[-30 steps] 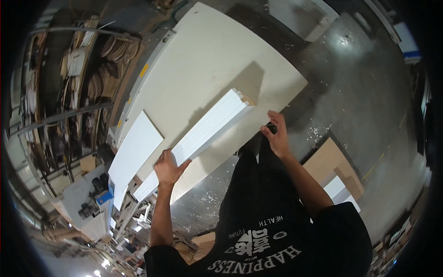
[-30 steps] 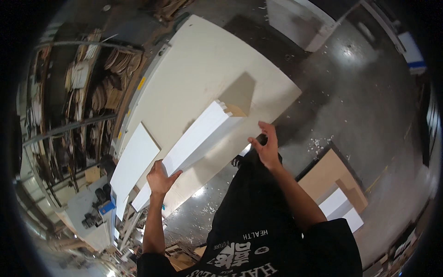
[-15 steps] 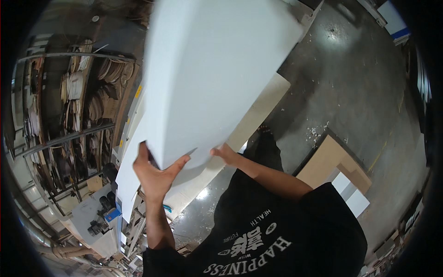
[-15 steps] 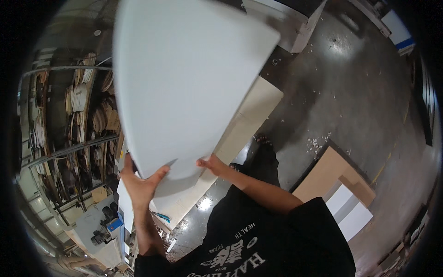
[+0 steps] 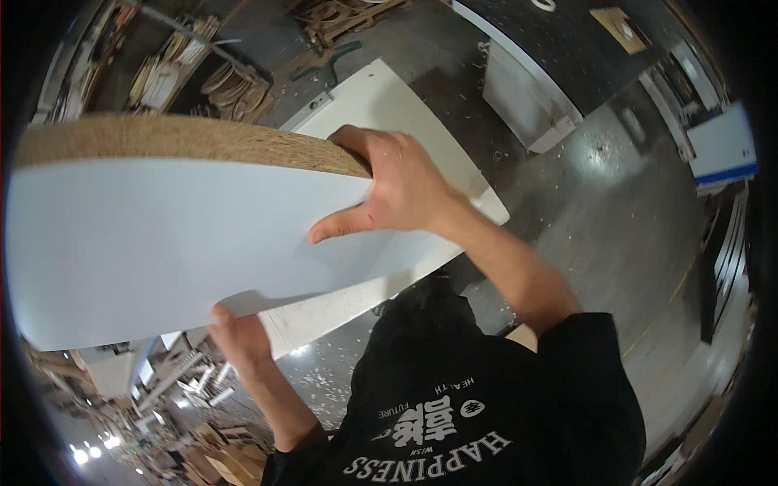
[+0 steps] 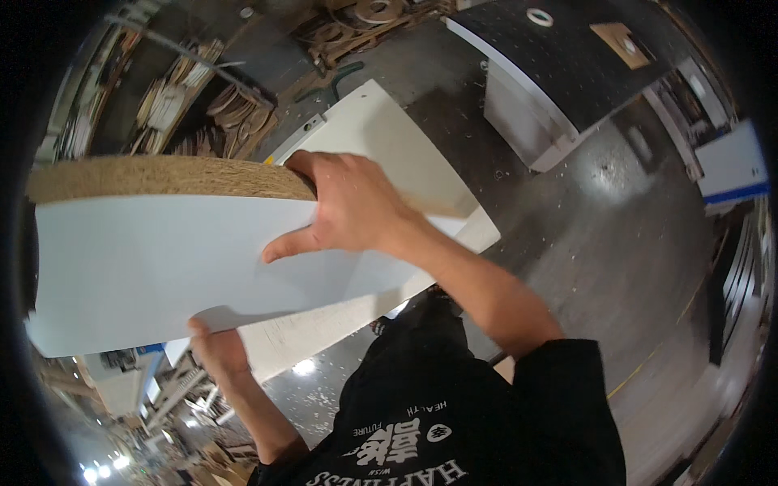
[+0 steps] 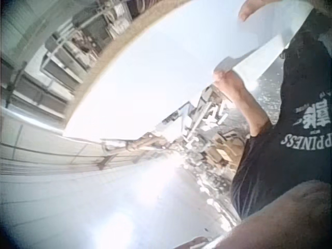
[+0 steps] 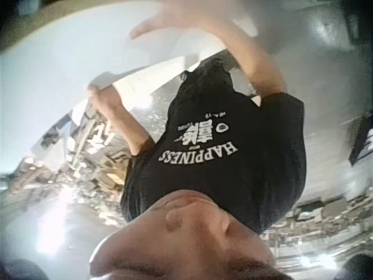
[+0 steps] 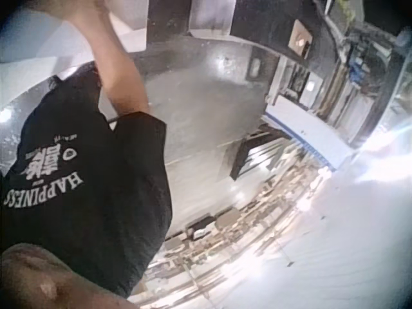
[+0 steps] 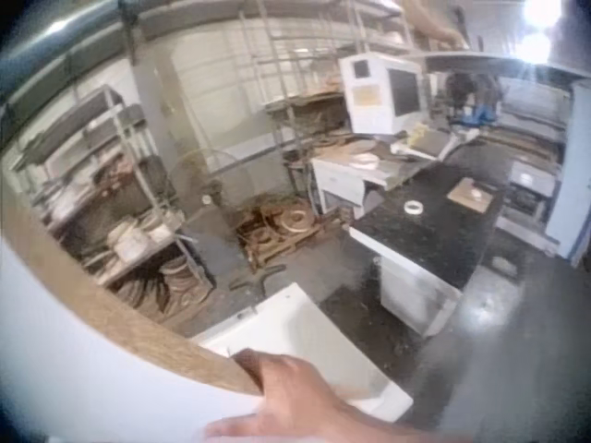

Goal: The recorder is inspecting, stacking, and trimming edge material from white laminated particle board panels in a furniture manufacturing facility.

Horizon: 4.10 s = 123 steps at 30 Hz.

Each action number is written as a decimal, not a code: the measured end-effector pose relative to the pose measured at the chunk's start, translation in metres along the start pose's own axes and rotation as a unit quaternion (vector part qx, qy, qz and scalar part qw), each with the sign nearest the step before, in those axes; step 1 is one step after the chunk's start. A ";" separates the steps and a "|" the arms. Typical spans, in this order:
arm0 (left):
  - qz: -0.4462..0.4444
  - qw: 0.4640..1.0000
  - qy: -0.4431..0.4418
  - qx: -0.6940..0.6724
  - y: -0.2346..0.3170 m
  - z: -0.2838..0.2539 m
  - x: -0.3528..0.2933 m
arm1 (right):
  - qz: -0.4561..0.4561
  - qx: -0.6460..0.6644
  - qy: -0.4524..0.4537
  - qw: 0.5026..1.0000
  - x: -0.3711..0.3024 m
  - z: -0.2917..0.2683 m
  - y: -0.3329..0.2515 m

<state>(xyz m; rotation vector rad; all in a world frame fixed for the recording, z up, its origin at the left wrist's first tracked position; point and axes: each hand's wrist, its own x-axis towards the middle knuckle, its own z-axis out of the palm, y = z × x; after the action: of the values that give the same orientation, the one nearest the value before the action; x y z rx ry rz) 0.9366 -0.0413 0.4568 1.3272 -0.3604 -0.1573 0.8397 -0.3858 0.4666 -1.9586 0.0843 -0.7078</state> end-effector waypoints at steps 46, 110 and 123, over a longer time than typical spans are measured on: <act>-0.027 0.943 0.310 0.115 -0.147 -0.088 -0.247 | -0.146 -0.424 -0.268 0.853 -0.066 -0.083 0.165; 0.030 0.910 0.386 0.145 -0.182 -0.115 -0.258 | 0.160 0.135 0.088 0.974 -0.064 -0.133 0.308; 0.012 0.907 0.350 0.233 -0.178 -0.106 -0.252 | 0.174 0.137 0.097 0.970 -0.061 -0.134 0.318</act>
<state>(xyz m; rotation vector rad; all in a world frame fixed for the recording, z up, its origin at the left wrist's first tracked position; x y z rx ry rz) 0.7541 0.0929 0.2223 1.7456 0.2177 0.4531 0.7967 -0.6267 0.2160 -1.5536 0.4179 -0.6366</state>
